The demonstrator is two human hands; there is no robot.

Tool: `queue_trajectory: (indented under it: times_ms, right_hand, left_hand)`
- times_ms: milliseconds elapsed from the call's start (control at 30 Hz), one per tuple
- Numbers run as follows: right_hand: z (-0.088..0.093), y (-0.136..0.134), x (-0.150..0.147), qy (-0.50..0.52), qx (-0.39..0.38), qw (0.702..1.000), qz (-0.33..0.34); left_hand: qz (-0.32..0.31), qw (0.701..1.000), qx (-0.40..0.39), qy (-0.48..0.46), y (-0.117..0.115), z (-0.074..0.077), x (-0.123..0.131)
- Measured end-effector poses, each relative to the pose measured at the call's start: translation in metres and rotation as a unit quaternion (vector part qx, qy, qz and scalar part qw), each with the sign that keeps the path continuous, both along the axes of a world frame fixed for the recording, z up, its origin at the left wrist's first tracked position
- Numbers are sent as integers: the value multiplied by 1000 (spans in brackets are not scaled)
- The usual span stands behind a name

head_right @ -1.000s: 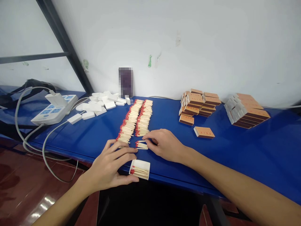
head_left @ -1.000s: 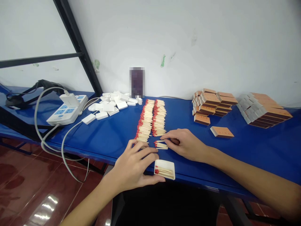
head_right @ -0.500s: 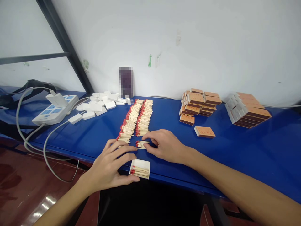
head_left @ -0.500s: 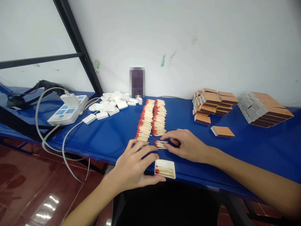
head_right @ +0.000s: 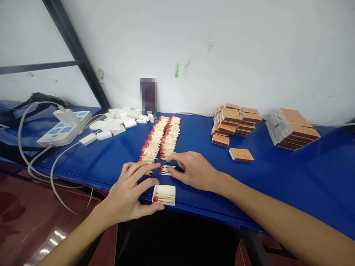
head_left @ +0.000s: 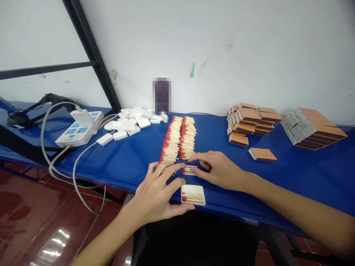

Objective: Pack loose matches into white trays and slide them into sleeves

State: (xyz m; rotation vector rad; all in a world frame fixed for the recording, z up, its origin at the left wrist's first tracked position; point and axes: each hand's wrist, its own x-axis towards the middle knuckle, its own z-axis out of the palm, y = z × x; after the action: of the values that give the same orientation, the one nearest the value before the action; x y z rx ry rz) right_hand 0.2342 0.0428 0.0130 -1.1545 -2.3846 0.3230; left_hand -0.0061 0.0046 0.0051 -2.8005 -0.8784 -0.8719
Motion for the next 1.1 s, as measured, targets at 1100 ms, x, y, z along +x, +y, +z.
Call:
queue_trajectory:
  times_ms: [1100]
  right_hand:
    - [0,2,0,1,-18,1000,-8]
  left_hand:
    - [2,1000,1,-4,2,-2,0]
